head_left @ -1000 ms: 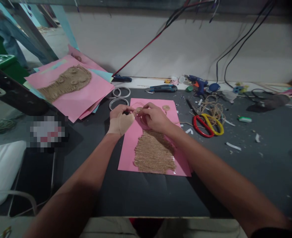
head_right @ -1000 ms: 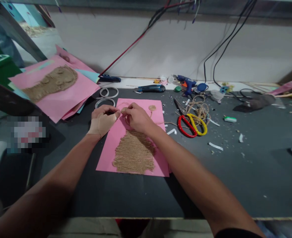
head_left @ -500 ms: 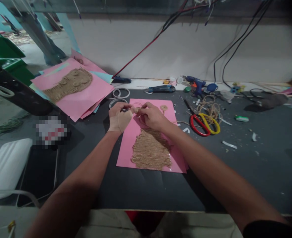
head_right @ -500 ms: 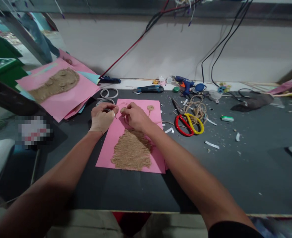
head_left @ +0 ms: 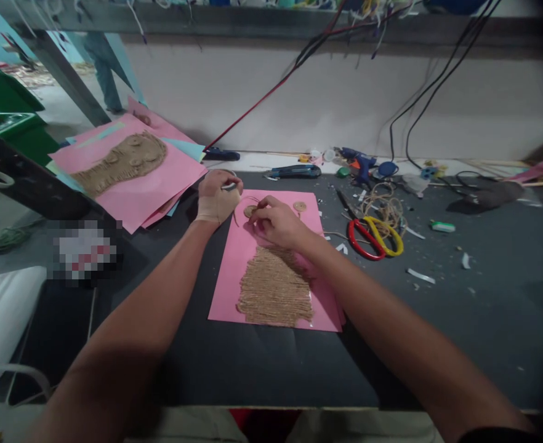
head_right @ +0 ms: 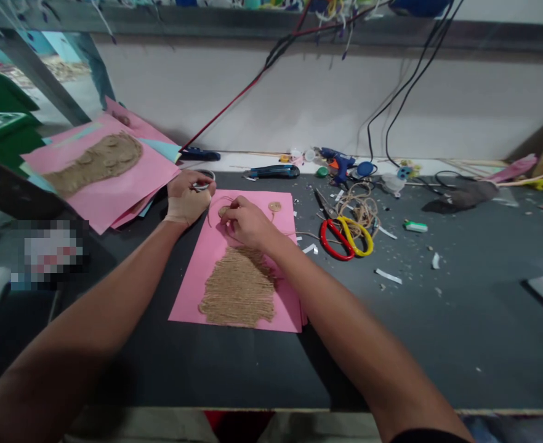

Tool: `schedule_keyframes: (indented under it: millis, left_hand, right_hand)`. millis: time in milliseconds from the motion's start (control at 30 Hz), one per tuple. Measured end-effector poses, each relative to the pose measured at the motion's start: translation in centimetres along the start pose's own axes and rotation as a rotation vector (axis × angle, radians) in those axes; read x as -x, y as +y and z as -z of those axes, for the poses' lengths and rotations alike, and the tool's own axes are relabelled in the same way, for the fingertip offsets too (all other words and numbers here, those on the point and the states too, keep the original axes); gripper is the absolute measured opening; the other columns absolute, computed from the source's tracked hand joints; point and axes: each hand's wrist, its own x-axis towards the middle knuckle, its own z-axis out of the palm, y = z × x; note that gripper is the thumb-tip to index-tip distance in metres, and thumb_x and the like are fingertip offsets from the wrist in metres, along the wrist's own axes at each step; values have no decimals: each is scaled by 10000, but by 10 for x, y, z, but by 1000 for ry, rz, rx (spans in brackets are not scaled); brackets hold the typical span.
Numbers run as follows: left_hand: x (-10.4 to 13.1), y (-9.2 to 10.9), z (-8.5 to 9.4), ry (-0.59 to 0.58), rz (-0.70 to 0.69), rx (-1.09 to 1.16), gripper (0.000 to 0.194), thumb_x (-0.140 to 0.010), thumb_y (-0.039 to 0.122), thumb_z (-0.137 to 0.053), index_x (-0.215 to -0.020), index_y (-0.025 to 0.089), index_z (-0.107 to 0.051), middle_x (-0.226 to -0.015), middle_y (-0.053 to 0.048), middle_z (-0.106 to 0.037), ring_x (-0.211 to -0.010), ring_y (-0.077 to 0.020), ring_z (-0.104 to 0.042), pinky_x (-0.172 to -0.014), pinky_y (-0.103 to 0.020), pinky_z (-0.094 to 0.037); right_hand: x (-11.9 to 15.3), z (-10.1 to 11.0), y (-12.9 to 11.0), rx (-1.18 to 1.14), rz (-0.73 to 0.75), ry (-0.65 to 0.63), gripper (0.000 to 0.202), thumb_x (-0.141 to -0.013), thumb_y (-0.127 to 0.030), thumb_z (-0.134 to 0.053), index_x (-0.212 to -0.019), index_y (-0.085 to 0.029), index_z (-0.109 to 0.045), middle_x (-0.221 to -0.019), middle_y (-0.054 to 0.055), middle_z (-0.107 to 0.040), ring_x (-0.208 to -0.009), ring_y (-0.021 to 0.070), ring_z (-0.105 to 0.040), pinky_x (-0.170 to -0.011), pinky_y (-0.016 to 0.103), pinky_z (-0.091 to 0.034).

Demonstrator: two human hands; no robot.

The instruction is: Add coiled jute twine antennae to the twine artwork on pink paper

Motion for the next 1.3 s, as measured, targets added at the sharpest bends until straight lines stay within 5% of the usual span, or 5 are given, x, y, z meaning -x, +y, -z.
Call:
schedule_keyframes:
  millis: [267, 667, 900, 1067, 1300]
  left_hand:
    - [2, -6, 2, 17, 119, 14, 99, -828, 189, -679, -746, 224, -720, -831, -47, -743, -816, -186, -661, -860, -338, -539]
    - [0, -16, -7, 77, 170, 122, 93, -777, 169, -699, -711, 225, -734, -775, -19, -740, -744, -183, -669, -812, -335, -541]
    - [-1, -13, -6, 57, 152, 100, 127, -772, 154, -702, -668, 227, -698, -772, -29, -746, -754, -193, -678, -836, -344, -548]
    - [0, -13, -4, 52, 172, 94, 88, -775, 187, -707, -694, 215, -721, -790, -49, -748, -757, -197, -680, -835, -349, -551]
    - [1, -14, -6, 64, 169, 117, 85, -777, 199, -698, -702, 225, -729, -782, -34, -750, -749, -191, -669, -831, -353, -549]
  right_hand:
    - [0, -3, 1, -124, -58, 118, 231, -882, -115, -620, -985, -200, -809, -988, 100, -671, -950, 225, -652, -873, 392, -546]
    - [1, -3, -3, -174, -126, 120, 231, -859, -104, -593, -995, -194, -757, -987, 87, -641, -951, 235, -593, -798, 372, -502]
    - [-5, 0, -7, -134, -158, 116, 255, -1040, -281, -498, -884, -209, -687, -879, 77, -702, -872, 241, -580, -794, 387, -445]
    - [-4, -5, -6, -103, -165, 72, 110, -940, -178, -635, -962, -201, -740, -861, 59, -701, -893, 231, -597, -775, 347, -435]
    - [-4, -10, -3, -80, -169, 86, 158, -900, -163, -641, -984, -206, -768, -827, 41, -688, -846, 210, -605, -729, 323, -421]
